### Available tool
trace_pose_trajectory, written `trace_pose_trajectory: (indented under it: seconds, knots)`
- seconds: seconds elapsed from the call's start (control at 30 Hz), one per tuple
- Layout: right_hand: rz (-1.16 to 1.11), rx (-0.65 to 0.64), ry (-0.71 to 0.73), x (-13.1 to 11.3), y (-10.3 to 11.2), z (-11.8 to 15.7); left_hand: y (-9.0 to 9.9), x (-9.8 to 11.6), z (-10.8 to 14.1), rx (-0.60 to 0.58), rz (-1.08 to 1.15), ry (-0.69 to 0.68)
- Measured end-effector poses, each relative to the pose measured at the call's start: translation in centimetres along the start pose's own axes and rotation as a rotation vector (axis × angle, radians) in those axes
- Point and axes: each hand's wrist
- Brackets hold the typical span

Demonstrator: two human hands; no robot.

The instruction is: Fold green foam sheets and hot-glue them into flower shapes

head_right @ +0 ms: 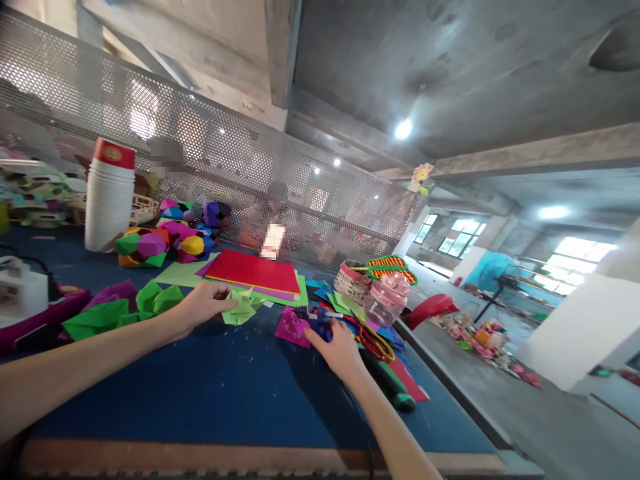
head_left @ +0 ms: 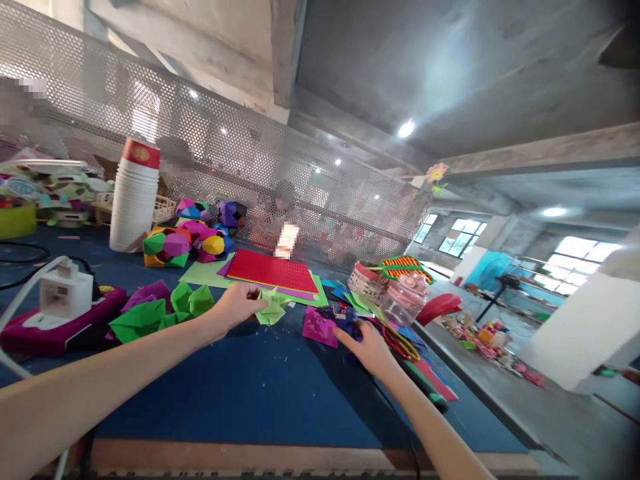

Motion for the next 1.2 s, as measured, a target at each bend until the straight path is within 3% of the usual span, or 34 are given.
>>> trace_pose_trajectory:
  seconds: [0.17, 0.33, 0.47, 0.63, 0.83, 1.2]
  knots:
    - [0.033, -0.053, -0.001, -1.8, -0.7, -1.7, -0.1, 0.6, 0.4, 0.013, 0.029, 0.055]
    - [-0.022, 0.104, 0.061, -3.3, -0.1, -3.3, -0.2, 1.3, 0.6, 0.017, 0.035, 0.052]
    - [-0.109, 0.238, 0.186, -6.6, 1.3, -4.7, -0.1, 1.3, 0.5, 0.033, 0.064, 0.050]
    - [-0.195, 0.342, 0.344, -10.0, 0.9, -3.8, 0.4, 0.8, 0.0, 0.045, 0.070, 0.073]
    - [-0.206, 0.248, 0.447, -10.1, 0.0, -1.2, 0.3, 0.5, -0.3, 0.045, 0.042, 0.042]
    - [-0.175, 0.331, 0.517, -9.8, -1.1, -0.6, 0.4, 0.1, -0.5, 0.008, 0.014, 0.021]
Point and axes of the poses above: each hand's wrist, its own z-axis away from the middle knuckle, its own y-axis out of the back of the hand, x = y × z, and after that the axes turned 14 degrees about z, right-handed
